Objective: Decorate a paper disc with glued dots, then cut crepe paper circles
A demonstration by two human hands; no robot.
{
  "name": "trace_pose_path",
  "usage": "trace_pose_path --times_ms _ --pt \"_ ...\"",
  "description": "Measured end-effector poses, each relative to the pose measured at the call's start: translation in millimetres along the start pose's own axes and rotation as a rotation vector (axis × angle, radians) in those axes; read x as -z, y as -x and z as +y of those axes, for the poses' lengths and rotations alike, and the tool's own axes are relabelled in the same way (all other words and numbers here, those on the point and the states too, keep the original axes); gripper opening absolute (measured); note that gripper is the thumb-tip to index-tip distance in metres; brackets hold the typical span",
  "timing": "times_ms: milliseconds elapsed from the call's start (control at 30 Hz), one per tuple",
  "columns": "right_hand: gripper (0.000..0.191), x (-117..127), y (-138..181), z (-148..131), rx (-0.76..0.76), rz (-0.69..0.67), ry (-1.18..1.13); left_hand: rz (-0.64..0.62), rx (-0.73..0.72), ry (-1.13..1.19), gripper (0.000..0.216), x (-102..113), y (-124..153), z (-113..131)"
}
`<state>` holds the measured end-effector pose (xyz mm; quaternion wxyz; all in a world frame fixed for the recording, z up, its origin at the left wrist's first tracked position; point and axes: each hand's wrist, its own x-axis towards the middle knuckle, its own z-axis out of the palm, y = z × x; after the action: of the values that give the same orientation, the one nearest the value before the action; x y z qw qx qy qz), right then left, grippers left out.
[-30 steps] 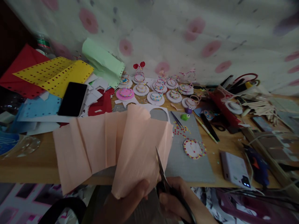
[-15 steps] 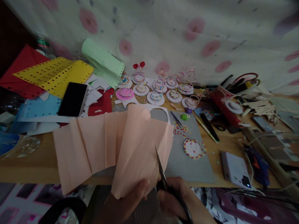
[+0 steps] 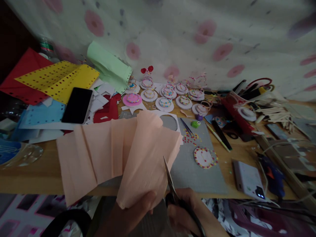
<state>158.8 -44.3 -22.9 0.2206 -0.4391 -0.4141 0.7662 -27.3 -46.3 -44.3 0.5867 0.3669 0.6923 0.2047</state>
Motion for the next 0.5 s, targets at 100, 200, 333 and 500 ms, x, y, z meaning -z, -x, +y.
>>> trace_pose_path --times_ms 100,200,333,500 --pt "0.051 1.1 -0.1 5.0 -0.009 0.013 0.016 -0.058 -0.003 0.013 0.04 2.9 -2.3 -2.0" --pt "0.051 2.4 -0.1 9.1 -0.005 0.011 0.011 -0.097 0.012 -0.02 0.038 4.6 -2.2 -1.7" --pt "0.051 0.6 -0.5 2.4 -0.011 0.013 0.014 -0.07 0.023 -0.015 0.035 3.3 2.2 4.1" --pt "0.05 -4.1 -0.7 -11.7 0.0 0.022 0.026 -0.027 0.046 -0.009 0.037 2.1 5.4 10.1"
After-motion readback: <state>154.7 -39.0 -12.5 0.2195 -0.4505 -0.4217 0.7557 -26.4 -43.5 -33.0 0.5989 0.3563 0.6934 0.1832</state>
